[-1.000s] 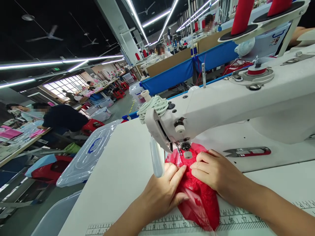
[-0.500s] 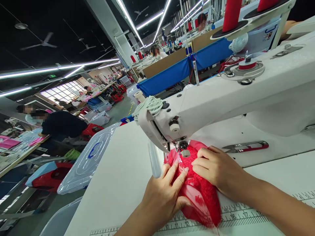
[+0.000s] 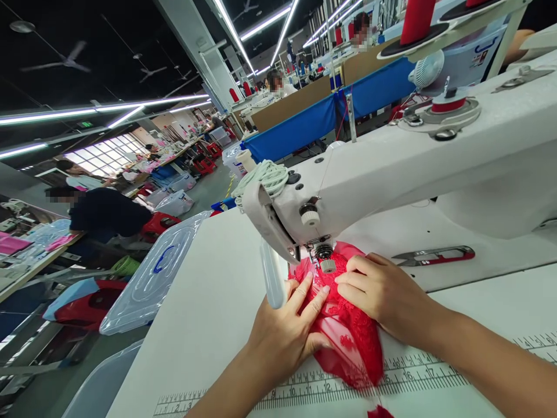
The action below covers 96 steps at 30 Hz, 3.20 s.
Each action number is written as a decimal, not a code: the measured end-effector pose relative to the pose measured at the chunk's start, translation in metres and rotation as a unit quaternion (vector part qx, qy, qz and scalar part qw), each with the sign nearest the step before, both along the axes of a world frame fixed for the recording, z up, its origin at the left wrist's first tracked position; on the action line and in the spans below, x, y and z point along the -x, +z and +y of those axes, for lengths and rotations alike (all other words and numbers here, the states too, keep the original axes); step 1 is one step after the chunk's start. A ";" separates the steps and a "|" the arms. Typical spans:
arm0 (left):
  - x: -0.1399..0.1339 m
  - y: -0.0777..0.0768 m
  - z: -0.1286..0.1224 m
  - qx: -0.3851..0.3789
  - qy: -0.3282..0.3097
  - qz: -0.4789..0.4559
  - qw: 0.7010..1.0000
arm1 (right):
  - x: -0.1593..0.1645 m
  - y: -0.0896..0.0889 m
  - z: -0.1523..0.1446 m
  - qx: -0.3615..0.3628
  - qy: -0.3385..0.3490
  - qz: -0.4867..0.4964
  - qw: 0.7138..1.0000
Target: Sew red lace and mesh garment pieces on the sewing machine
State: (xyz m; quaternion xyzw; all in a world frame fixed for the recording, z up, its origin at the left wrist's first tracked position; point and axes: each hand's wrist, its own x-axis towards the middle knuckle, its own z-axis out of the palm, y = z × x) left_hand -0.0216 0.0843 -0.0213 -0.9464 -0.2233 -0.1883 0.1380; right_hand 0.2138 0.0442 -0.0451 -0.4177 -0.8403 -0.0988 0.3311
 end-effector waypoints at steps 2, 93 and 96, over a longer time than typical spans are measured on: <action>0.001 -0.002 0.002 -0.005 0.006 0.011 1.000 | 0.001 0.000 0.001 -0.004 0.002 0.008 1.000; -0.037 0.032 0.026 0.537 0.002 -0.065 0.841 | 0.003 0.002 -0.018 0.314 -0.016 0.391 0.865; -0.039 0.029 0.029 0.544 0.006 -0.085 0.835 | 0.001 0.001 -0.018 0.304 -0.012 0.381 0.873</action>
